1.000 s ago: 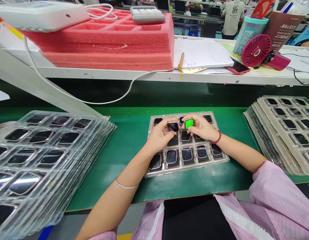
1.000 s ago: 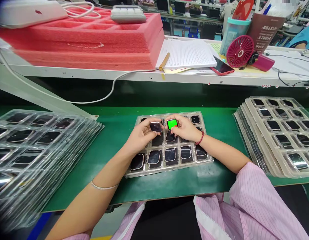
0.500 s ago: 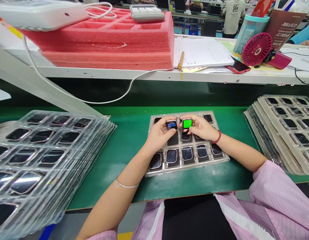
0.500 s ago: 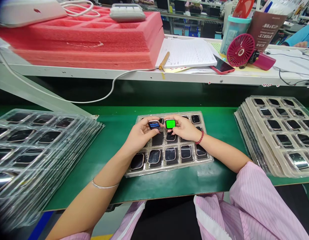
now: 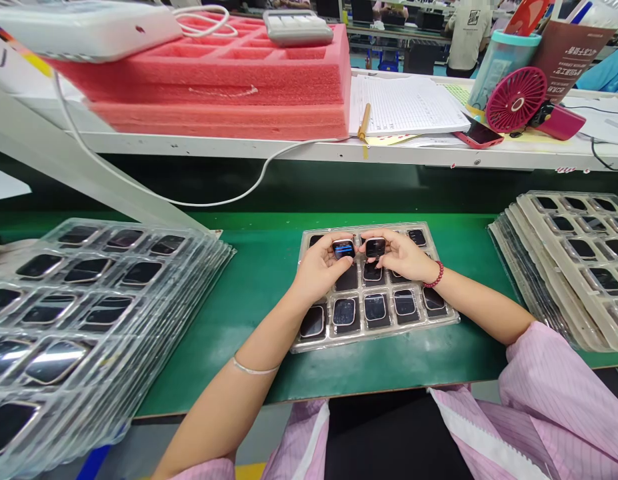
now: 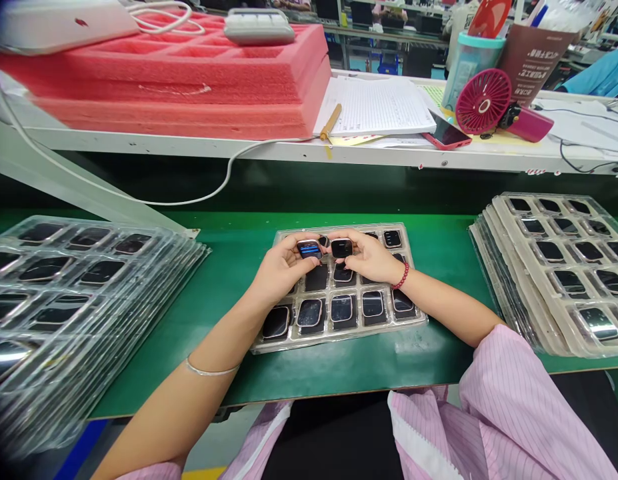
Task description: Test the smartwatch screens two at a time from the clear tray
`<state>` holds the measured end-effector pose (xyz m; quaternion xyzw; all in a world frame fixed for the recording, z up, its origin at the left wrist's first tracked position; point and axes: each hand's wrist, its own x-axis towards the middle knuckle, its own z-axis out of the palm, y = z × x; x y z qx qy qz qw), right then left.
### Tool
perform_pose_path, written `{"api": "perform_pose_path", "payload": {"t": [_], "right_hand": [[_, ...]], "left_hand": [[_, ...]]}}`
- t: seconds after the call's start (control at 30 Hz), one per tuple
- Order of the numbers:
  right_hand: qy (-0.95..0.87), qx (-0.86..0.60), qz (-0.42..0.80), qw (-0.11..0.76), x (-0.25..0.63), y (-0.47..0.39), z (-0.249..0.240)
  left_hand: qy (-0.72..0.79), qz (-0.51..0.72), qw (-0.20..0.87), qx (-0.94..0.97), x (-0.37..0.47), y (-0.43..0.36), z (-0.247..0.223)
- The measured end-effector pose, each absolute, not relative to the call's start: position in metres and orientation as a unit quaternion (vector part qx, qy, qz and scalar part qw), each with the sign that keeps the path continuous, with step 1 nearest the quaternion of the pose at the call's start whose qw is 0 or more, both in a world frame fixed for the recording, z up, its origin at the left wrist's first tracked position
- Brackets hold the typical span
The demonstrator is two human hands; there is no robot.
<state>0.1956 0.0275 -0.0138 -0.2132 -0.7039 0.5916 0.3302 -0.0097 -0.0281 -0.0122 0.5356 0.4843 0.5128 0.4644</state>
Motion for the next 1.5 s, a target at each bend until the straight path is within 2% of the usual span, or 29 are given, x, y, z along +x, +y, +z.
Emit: {"api": "perform_pose_path", "payload": {"t": [0.73,1.0,1.13,1.23,1.5], "right_hand": [[-0.695,-0.251,0.587,0.33,0.196,0.028,-0.019],[-0.564,-0.258,0.705,0.343,0.196,0.032,-0.012],[-0.414,-0.246,0.829,0.284,0.2,0.036,0.003],[-0.337,-0.239,0.874,0.257,0.203,0.041,0.008],[-0.382,-0.242,0.851,0.266,0.204,0.043,-0.004]], "left_hand": [[0.477,0.514,0.483,0.525,-0.01,-0.026,-0.017],[0.425,0.544,0.57,0.446,-0.012,-0.026,-0.007],[0.389,0.536,0.662,0.351,-0.018,-0.024,0.003],[0.384,0.511,0.709,0.298,-0.024,-0.02,0.006],[0.413,0.518,0.657,0.36,-0.024,-0.019,-0.002]]}}
